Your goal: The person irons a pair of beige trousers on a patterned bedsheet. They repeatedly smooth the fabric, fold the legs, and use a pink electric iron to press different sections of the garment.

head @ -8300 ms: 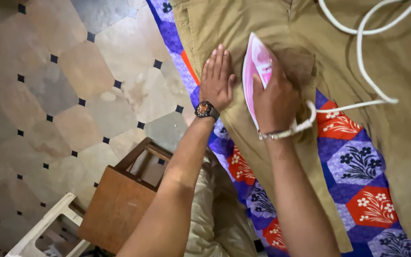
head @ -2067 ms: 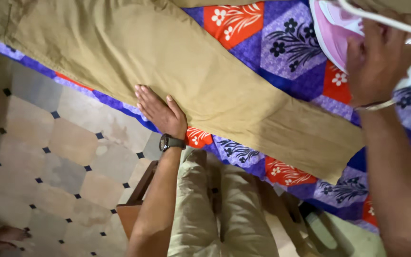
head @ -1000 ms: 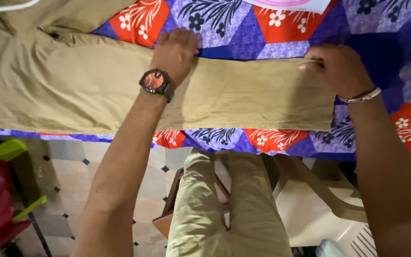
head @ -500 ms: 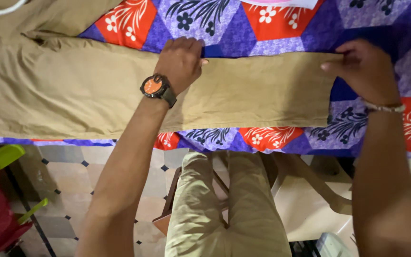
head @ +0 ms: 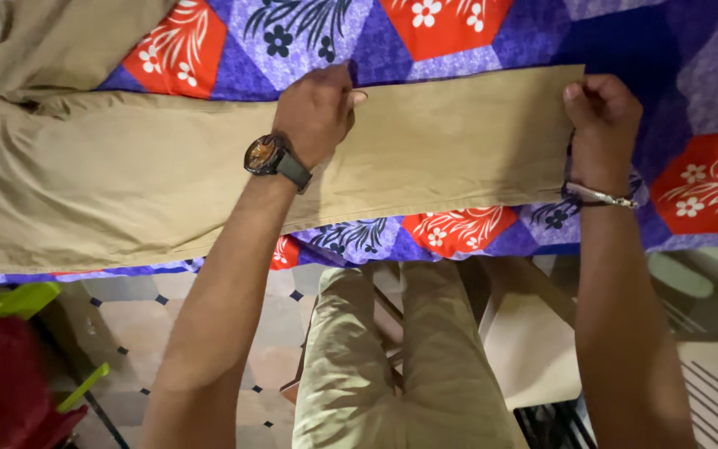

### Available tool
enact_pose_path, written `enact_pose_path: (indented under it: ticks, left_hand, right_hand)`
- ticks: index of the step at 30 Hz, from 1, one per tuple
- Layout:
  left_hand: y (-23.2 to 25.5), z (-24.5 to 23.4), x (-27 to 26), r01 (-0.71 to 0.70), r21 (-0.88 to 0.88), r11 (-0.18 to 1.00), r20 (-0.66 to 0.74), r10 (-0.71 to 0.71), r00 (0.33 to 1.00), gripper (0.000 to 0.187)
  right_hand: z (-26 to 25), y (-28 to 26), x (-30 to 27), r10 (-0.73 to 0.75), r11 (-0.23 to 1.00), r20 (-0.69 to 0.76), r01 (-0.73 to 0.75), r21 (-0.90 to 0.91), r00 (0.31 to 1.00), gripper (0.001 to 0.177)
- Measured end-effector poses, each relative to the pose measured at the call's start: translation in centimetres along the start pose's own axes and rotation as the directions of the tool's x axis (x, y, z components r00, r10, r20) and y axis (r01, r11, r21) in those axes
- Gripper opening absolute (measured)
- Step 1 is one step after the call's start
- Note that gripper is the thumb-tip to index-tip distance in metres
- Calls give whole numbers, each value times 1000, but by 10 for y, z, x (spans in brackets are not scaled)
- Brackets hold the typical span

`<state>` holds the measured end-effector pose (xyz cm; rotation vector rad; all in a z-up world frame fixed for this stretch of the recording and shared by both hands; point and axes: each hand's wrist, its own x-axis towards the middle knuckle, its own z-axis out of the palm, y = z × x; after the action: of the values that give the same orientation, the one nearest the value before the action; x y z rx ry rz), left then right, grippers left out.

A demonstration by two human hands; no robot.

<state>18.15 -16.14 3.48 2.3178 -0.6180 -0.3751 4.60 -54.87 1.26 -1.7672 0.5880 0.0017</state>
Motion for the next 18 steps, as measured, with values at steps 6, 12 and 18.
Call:
enact_pose_path:
  ticks: [6,12,18]
  left_hand:
    - [25,31,30,98,3,995,290,-94,952,46]
    - [78,127,97,-101,-37,994,296,107,949,56]
    - [131,165,125,-85,-33,996,428,91,899,23]
  right_hand:
    - [-18,-20,-22,240,951,226,-182,-251,944,35]
    - [-21,-29,-51,331,944,395,-297,-145,857,59]
    - [-27,-24,-90,219,974,327,-190,-120,919,63]
